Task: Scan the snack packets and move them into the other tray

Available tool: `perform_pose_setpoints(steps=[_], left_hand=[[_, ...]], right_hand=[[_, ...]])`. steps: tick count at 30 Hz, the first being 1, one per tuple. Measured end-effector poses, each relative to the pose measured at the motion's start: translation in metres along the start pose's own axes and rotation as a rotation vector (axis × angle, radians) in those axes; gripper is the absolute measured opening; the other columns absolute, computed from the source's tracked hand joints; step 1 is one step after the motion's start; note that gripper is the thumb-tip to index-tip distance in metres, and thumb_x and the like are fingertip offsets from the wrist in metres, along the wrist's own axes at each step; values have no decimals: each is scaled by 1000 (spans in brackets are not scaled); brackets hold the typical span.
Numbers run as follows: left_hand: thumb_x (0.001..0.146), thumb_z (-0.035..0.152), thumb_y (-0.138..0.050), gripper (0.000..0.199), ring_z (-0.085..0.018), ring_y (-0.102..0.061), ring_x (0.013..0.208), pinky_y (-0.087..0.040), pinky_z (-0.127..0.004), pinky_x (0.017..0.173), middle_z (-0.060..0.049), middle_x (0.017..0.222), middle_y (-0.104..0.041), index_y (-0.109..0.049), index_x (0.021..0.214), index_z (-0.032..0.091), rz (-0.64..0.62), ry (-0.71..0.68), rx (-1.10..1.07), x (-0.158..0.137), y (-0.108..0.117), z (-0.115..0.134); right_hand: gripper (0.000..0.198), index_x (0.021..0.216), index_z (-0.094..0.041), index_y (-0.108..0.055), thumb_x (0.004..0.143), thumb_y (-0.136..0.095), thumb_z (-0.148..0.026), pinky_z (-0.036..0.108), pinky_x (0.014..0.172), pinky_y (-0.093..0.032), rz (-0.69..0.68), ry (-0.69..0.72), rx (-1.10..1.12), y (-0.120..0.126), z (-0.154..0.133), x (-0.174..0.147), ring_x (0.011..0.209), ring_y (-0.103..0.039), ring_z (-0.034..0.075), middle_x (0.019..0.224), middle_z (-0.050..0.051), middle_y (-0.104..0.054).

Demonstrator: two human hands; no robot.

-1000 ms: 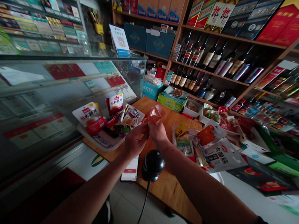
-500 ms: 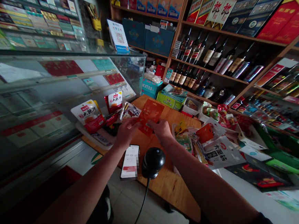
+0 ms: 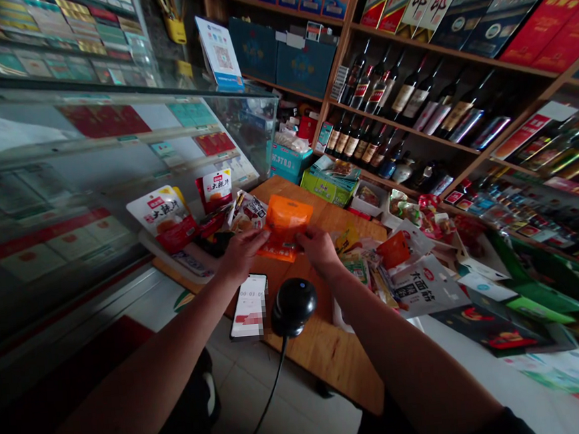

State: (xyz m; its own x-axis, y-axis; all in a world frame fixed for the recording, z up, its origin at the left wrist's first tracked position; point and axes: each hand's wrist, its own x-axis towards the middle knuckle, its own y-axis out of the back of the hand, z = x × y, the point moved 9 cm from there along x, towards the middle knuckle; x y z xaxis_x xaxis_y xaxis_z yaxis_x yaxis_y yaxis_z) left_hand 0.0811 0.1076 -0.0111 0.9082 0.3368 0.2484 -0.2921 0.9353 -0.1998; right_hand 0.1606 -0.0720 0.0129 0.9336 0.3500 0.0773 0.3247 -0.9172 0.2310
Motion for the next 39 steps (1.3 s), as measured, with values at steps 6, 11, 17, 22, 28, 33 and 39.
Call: perform_pose_setpoints(steps=[6, 11, 17, 22, 28, 33, 39], left_hand=[[87, 54, -62, 42, -17, -59, 76, -44, -26, 72, -1, 78, -68, -75, 91, 13, -50, -26, 180, -5, -8, 0], [85, 55, -63, 45, -19, -60, 74, -45, -27, 68, -2, 76, -70, -76, 92, 13, -54, 22, 217, -4, -11, -11], [87, 53, -61, 43, -20, -63, 79, -46, -28, 71, -3, 80, -73, -78, 95, 14, -108, 54, 335, -3, -13, -31], [88, 52, -59, 43, -22, -66, 85, -47, -29, 74, -5, 87, -76, -78, 98, 14, -148, 61, 389, -5, -17, -35], [86, 50, -63, 41, -24, -68, 86, -49, -31, 76, -6, 91, -77, -79, 99, 14, -116, 50, 375, -5, -16, -37], [86, 50, -64, 39, -24, -68, 85, -50, -29, 73, -5, 88, -78, -79, 98, 16, -119, 52, 333, -2, -18, -37], [87, 45, -66, 33, -23, -68, 85, -50, -30, 76, -6, 91, -77, -78, 98, 17, -106, -8, 347, -2, -21, -22]], right_hand=[[28, 78, -16, -70, 71, -66, -43, 27, 64, -49, 11, -7, -63, 15, 16, -7, 65, -58, 15, 72, 2, -67], [31, 86, -16, -74, 75, -61, -42, 28, 67, -50, 31, -19, -199, 25, 27, -13, 71, -62, 17, 77, 4, -71], [33, 87, -15, -74, 71, -63, -42, 27, 64, -52, 27, -102, -149, 26, 54, -15, 68, -63, 17, 82, 5, -73], [31, 84, -15, -73, 71, -63, -41, 26, 62, -51, 30, -126, -169, 29, 63, -21, 68, -64, 17, 78, 4, -72], [29, 81, -15, -73, 71, -65, -41, 25, 55, -48, 57, -117, -183, 36, 66, -25, 60, -60, 16, 67, 2, -68], [32, 87, -14, -74, 74, -64, -41, 26, 61, -50, 42, -100, -155, 34, 62, -22, 64, -61, 16, 78, 3, -71], [27, 81, -16, -72, 78, -60, -40, 26, 62, -45, 84, 2, -276, 40, 38, -27, 63, -56, 15, 69, 0, -66]])
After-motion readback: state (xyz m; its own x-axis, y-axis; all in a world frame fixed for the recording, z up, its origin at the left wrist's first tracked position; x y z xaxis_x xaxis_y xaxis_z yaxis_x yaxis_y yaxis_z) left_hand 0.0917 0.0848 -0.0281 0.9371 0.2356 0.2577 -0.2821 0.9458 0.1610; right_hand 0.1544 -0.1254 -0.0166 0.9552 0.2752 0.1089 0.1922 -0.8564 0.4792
